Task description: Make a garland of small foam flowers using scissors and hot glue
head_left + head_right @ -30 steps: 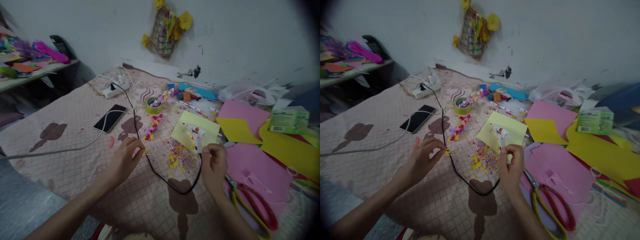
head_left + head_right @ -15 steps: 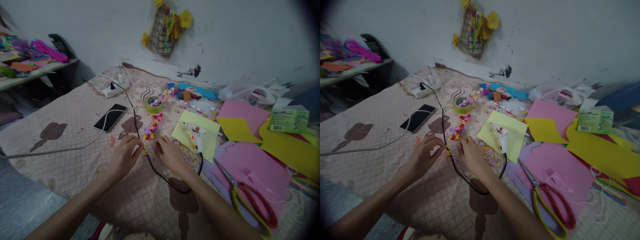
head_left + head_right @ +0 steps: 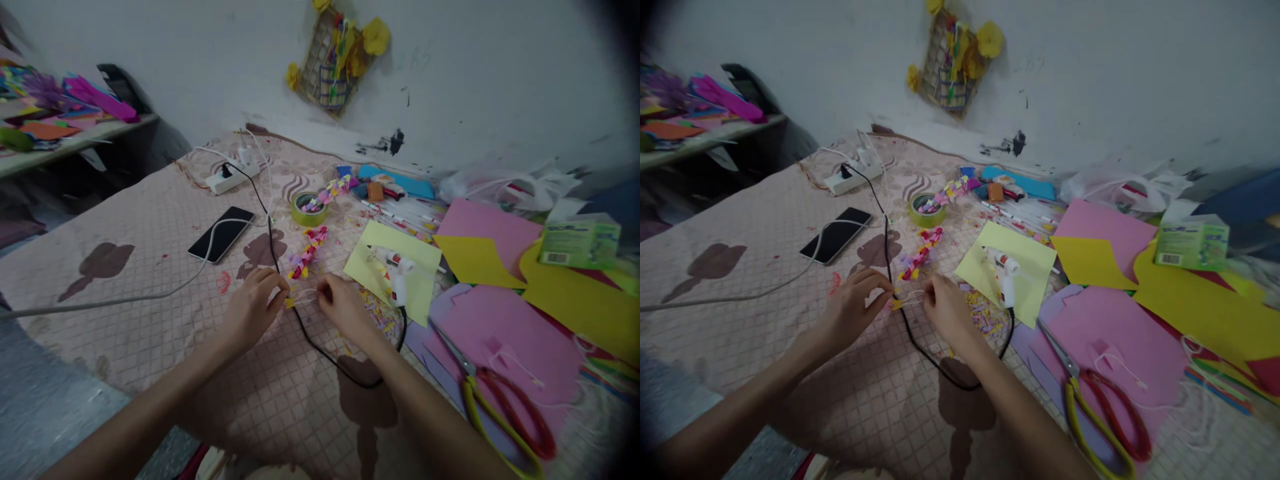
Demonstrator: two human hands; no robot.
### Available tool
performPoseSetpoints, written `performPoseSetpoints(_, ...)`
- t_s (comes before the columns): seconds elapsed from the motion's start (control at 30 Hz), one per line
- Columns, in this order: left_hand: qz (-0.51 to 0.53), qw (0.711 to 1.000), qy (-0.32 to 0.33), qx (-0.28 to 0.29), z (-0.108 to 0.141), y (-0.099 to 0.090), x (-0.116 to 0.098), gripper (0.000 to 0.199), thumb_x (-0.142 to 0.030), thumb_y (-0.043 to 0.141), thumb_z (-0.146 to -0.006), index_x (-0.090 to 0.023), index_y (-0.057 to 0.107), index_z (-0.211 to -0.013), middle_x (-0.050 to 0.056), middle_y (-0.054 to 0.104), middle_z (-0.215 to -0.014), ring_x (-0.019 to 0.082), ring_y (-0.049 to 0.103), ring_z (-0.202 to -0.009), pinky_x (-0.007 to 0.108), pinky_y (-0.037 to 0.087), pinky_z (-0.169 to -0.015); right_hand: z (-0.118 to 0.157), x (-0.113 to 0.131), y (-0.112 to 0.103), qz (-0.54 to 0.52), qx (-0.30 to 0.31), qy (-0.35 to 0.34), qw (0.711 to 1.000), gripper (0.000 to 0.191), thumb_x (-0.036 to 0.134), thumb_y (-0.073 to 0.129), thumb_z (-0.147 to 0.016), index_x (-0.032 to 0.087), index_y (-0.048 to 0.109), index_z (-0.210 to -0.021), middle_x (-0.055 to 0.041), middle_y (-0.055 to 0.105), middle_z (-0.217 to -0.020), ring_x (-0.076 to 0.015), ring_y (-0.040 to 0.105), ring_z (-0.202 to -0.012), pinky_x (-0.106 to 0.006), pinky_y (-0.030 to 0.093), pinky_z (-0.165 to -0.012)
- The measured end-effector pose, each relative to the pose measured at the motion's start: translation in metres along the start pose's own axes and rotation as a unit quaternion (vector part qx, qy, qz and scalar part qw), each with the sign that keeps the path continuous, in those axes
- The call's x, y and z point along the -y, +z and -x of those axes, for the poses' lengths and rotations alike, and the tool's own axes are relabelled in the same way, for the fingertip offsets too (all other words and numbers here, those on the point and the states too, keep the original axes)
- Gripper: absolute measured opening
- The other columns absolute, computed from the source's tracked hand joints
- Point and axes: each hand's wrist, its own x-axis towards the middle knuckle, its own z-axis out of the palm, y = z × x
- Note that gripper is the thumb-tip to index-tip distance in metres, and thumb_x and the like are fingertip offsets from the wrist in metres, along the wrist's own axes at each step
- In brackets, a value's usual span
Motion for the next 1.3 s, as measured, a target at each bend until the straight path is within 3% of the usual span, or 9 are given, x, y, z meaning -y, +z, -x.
performPoseSetpoints(0.2, 0.007, 1.000, -0.001, 0.008, -0.003, 0.003, 0.001, 0.011, -0.014, 0.048, -0.084, -0.016, 0.057, -0.078, 0.005, 0.061, -0.084, 0.018, 0.054, -0.083, 0.034, 0.042, -0.077, 0.002, 0.000, -0.003, -0.063, -0.026, -0.017, 0.998, 0.024, 0.001, 0.048, -0.075, 0.015, 0.058, -0.092, -0.0047, 0.065, -0.085, -0.0152, 0.059, -0.075, -0.026, 0.044, -0.070)
performPoseSetpoints(0.53, 0.013, 1.000, -0.005, 0.024, -0.007, 0.006, 0.002, 0.009, -0.011, 0.051, -0.082, -0.016, 0.058, -0.079, 0.005, 0.061, -0.085, 0.019, 0.053, -0.084, 0.033, 0.042, -0.077, 0.002, 0.001, -0.008, -0.089, -0.024, -0.050, 0.994, 0.022, 0.000, 0.049, -0.075, 0.017, 0.061, -0.082, -0.0040, 0.065, -0.083, -0.0167, 0.058, -0.079, -0.027, 0.041, -0.072)
performPoseSetpoints(0.8, 0.006, 0.998, -0.008, 0.060, -0.010, 0.013, -0.002, 0.010, -0.012, 0.050, -0.082, -0.015, 0.059, -0.078, 0.006, 0.061, -0.083, 0.019, 0.054, -0.084, 0.032, 0.043, -0.076, 0.003, 0.001, -0.008, -0.092, -0.023, -0.040, 0.995, 0.021, 0.001, 0.049, -0.074, 0.016, 0.061, -0.082, -0.0029, 0.064, -0.078, -0.0161, 0.057, -0.073, -0.027, 0.040, -0.069)
performPoseSetpoints(1.1, 0.005, 0.998, -0.003, 0.056, -0.008, 0.018, 0.003, 0.010, -0.012, 0.051, -0.082, -0.015, 0.059, -0.077, 0.006, 0.062, -0.082, 0.020, 0.055, -0.083, 0.032, 0.043, -0.075, 0.002, -0.005, -0.002, -0.099, -0.016, -0.020, 0.995, 0.020, 0.003, 0.048, -0.074, 0.016, 0.061, -0.081, -0.0008, 0.063, -0.072, -0.0143, 0.057, -0.065, -0.025, 0.042, -0.064)
performPoseSetpoints(1.3, 0.008, 0.998, -0.009, 0.059, -0.008, 0.018, 0.002, 0.009, -0.011, 0.052, -0.080, -0.015, 0.059, -0.077, 0.007, 0.063, -0.083, 0.020, 0.055, -0.084, 0.032, 0.044, -0.076, 0.006, -0.003, -0.002, -0.073, -0.046, -0.011, 0.996, 0.027, 0.003, 0.048, -0.074, 0.015, 0.059, -0.095, -0.0077, 0.058, -0.092, -0.0193, 0.055, -0.083, -0.032, 0.044, -0.075)
